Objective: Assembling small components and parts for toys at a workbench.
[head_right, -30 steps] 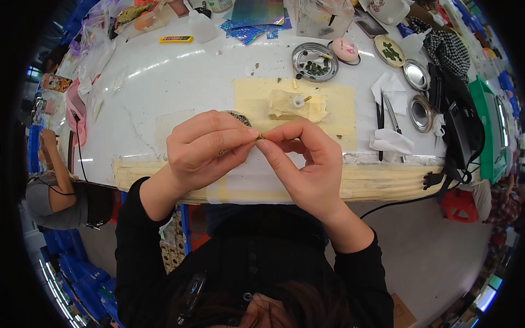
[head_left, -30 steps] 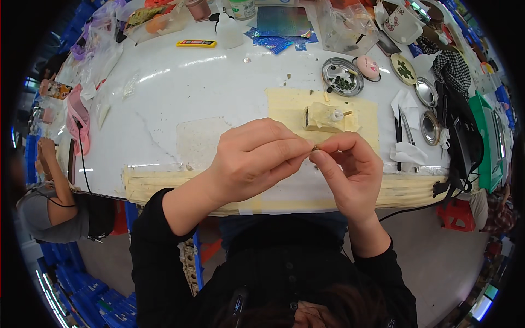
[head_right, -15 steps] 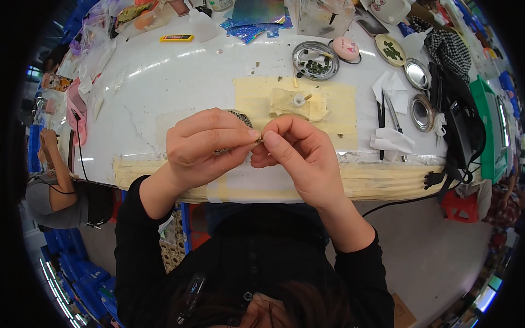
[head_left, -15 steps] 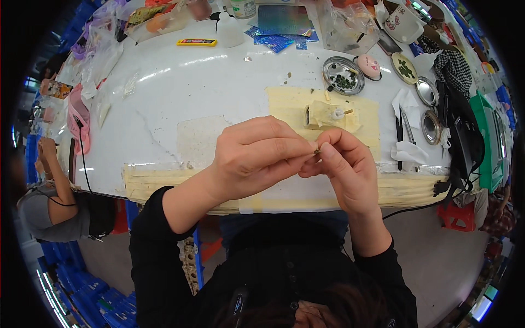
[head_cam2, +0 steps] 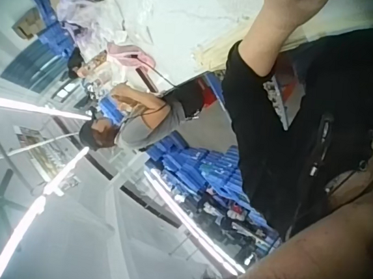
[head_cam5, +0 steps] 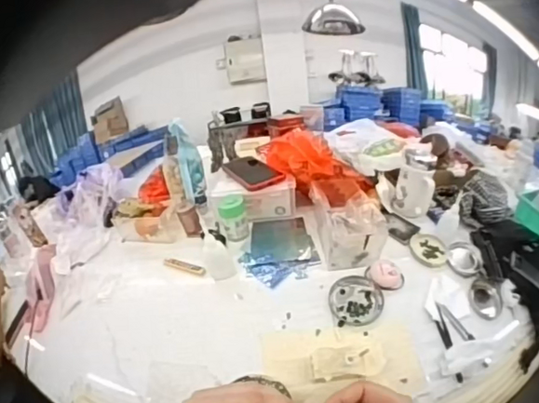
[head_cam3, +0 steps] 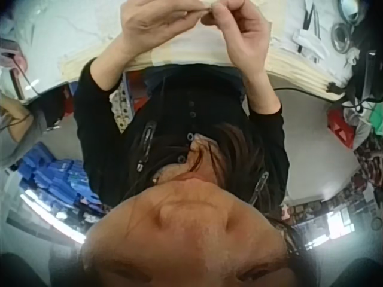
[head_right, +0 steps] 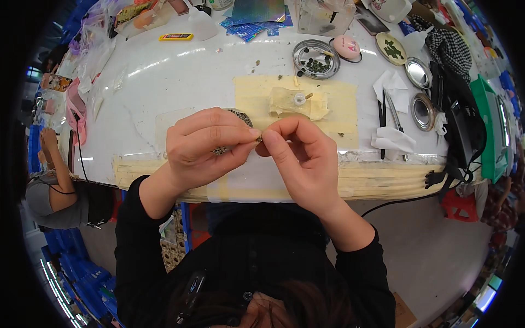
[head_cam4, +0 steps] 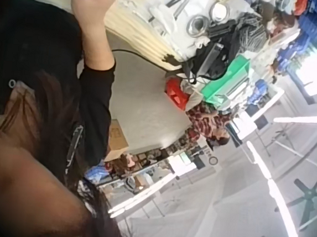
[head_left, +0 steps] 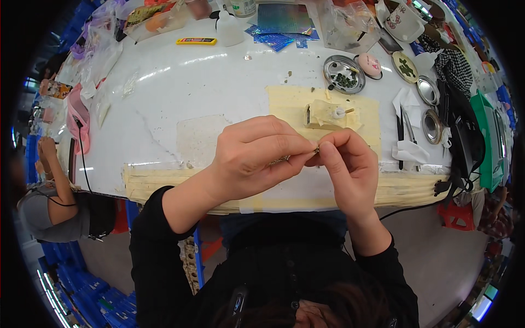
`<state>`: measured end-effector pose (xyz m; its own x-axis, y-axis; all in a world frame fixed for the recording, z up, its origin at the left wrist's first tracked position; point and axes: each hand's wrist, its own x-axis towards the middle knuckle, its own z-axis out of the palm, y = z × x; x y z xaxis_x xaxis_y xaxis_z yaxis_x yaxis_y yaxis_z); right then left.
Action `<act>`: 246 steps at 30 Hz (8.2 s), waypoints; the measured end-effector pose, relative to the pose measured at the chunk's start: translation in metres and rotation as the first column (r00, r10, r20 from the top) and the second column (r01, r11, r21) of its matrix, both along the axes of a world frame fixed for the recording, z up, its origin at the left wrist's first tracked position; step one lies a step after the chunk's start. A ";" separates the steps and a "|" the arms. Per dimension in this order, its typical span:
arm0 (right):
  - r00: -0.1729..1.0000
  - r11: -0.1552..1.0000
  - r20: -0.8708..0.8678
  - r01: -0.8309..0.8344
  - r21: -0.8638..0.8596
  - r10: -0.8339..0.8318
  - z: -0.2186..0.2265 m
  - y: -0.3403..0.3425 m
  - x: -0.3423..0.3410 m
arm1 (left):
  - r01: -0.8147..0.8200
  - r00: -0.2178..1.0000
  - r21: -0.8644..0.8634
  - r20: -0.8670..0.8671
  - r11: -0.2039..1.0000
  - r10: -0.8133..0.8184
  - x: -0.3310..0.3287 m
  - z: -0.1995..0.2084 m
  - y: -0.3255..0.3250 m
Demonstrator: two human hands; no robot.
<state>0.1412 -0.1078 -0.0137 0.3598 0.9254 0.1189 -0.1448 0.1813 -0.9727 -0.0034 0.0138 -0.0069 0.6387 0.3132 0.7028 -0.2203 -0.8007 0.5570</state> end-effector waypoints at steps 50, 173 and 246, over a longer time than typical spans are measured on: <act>0.994 0.999 0.103 0.036 0.004 -0.036 -0.006 -0.003 0.001 | -0.073 0.997 0.167 -0.018 0.983 0.077 0.001 0.000 -0.002; 0.993 0.995 -0.070 -0.096 0.020 0.097 -0.003 0.000 0.006 | -0.097 0.995 0.101 0.036 0.990 0.094 0.001 -0.002 -0.006; 0.920 0.975 -0.344 -0.216 -0.050 0.186 -0.007 -0.001 0.009 | -0.025 1.000 0.106 0.000 0.994 0.025 0.000 -0.002 -0.004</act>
